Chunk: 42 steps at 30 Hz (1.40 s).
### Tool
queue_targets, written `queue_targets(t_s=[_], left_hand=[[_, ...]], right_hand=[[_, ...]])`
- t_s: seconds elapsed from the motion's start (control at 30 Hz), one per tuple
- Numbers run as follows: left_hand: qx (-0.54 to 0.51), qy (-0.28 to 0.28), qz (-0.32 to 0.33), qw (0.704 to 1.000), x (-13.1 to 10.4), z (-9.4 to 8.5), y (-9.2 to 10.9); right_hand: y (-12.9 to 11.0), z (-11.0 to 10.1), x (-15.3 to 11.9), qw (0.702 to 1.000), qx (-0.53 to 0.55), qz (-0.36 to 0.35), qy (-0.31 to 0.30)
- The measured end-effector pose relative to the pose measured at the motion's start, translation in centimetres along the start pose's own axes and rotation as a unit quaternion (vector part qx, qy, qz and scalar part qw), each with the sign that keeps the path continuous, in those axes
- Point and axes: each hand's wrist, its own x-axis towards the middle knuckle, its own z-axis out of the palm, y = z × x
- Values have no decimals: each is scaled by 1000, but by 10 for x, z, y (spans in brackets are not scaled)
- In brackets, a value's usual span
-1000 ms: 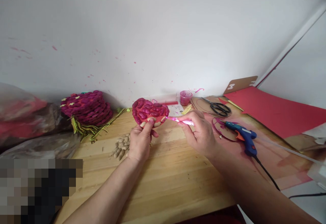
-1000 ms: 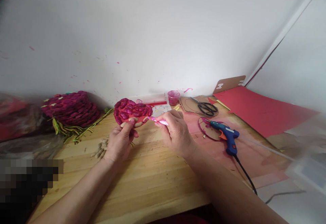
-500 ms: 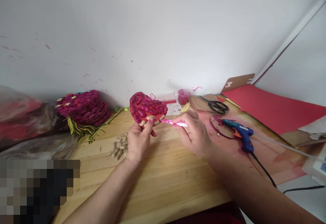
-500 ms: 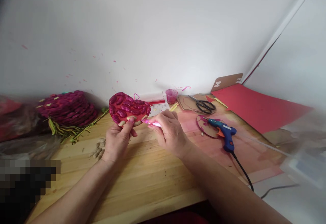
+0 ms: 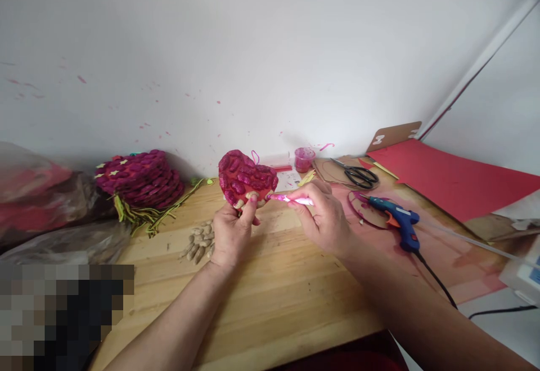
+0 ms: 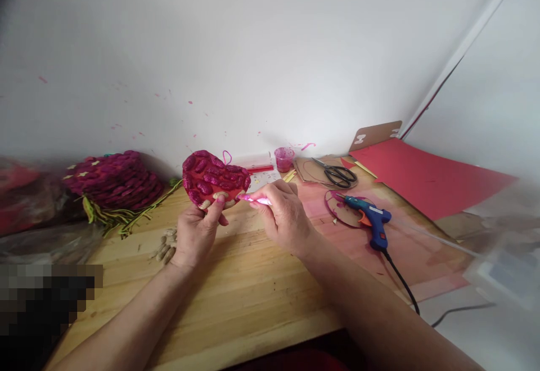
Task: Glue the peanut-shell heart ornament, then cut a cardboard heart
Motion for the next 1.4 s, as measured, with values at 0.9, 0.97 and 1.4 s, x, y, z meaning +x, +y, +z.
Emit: queue_targets(t_s=[0.9,0.97,1.4], left_hand=[[63,8,57,996,-3,3,-5],[73,8,67,995,-3,3,-7],[50,-2,76,996,-2,3,-8]], right_hand=[[0,-2,1,1000,26,12,-12],[-1,-1,1,999,27,11,-15],[3,-6,4,994,67,82,-14]])
